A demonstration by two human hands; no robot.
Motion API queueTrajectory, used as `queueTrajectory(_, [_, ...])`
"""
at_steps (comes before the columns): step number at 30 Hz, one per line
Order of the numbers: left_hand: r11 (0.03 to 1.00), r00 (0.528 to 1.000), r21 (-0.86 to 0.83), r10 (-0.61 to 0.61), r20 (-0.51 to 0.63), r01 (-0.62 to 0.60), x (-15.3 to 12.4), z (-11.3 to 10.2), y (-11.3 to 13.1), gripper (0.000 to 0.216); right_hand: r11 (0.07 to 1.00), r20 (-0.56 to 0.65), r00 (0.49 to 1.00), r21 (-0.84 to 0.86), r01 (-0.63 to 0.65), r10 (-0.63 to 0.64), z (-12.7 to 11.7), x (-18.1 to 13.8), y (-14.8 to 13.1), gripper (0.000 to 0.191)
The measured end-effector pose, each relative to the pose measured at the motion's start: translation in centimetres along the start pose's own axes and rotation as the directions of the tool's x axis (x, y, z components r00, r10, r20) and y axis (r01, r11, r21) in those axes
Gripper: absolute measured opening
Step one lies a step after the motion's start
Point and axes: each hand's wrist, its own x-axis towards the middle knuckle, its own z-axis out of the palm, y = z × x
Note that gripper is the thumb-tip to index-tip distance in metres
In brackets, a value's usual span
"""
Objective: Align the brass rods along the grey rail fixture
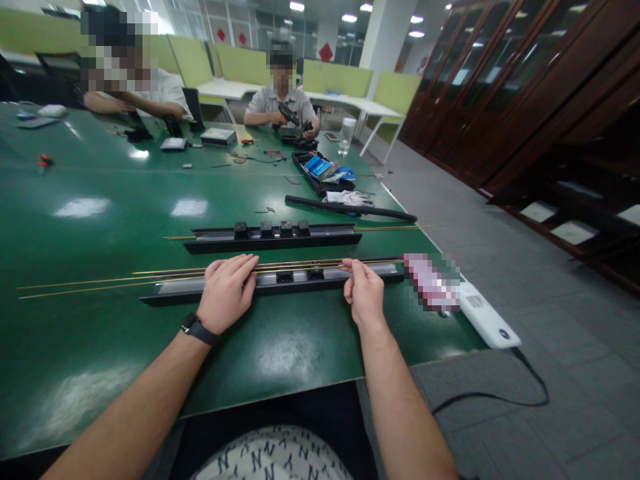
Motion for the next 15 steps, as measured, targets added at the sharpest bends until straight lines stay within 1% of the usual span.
queueTrajectory(4, [1.000, 1.000, -0.002, -0.006, 0.006, 0.006, 0.01, -0.03, 0.02, 0.038, 1.000, -0.020, 1.000, 0.003, 0.000, 0.001, 0.03, 0.00, -0.12, 0.042])
queueTrajectory(15, [1.000, 1.000, -0.008, -0.001, 0.004, 0.001, -0.03, 0.00, -0.03, 0.038, 1.000, -0.022, 1.000, -0.005, 0.010, -0.010, 0.05, 0.01, -0.13, 0.043])
